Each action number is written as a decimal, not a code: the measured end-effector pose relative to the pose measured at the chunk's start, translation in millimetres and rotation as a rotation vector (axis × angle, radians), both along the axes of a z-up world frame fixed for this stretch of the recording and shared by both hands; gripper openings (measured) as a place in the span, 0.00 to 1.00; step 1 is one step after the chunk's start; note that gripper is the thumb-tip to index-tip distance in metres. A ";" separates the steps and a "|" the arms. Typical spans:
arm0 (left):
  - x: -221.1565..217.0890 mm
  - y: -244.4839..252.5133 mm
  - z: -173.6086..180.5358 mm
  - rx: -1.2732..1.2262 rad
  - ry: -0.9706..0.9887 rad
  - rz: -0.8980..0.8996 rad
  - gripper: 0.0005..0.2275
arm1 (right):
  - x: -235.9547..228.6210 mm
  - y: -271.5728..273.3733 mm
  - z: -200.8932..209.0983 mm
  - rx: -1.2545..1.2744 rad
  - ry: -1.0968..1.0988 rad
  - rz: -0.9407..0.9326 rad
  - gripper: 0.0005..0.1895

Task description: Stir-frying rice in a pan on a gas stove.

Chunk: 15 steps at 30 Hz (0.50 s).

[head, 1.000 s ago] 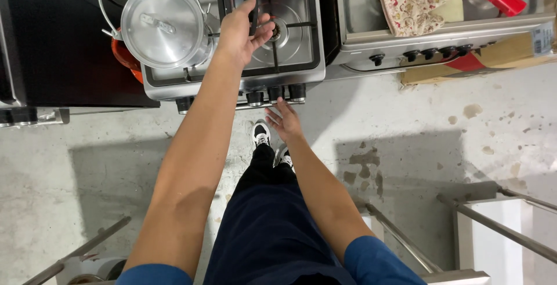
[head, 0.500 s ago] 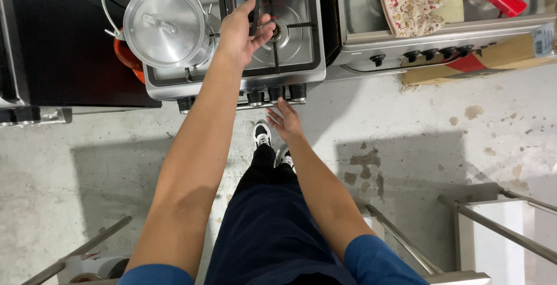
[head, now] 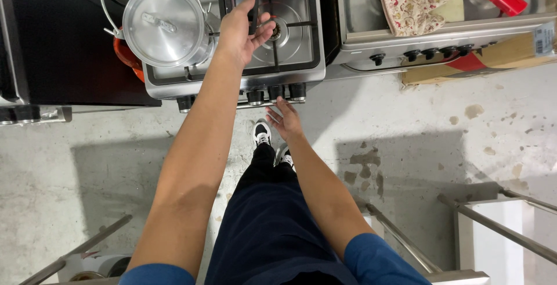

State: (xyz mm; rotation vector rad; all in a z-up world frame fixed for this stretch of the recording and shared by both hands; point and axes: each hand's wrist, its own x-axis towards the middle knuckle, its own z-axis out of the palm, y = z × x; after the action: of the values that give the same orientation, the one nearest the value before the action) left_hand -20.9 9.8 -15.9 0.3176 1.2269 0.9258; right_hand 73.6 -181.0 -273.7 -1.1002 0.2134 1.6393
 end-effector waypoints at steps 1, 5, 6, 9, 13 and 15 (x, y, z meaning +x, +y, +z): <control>0.1 -0.6 0.9 0.001 -0.004 0.004 0.22 | 0.1 0.1 1.8 0.006 0.002 0.004 0.16; 1.5 -4.1 6.5 0.015 0.005 0.011 0.24 | -0.1 0.3 6.0 -0.010 -0.005 0.009 0.17; 1.3 -3.9 5.8 0.015 0.005 0.011 0.24 | -0.2 0.6 8.3 -0.010 -0.005 0.010 0.17; 0.6 -2.7 3.8 0.005 0.001 0.008 0.24 | -0.5 1.4 10.8 -0.037 -0.022 0.013 0.19; 0.6 -1.2 1.1 0.010 -0.009 0.010 0.23 | 0.4 1.3 7.9 -0.026 -0.013 0.014 0.18; 0.6 -0.9 1.4 0.013 -0.008 0.011 0.23 | 0.4 1.3 8.4 -0.027 -0.013 0.014 0.17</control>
State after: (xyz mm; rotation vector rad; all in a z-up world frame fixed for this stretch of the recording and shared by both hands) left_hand -20.3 8.9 -14.5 0.3169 1.2167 0.9440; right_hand 74.0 -179.7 -265.3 -1.1343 0.2201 1.6453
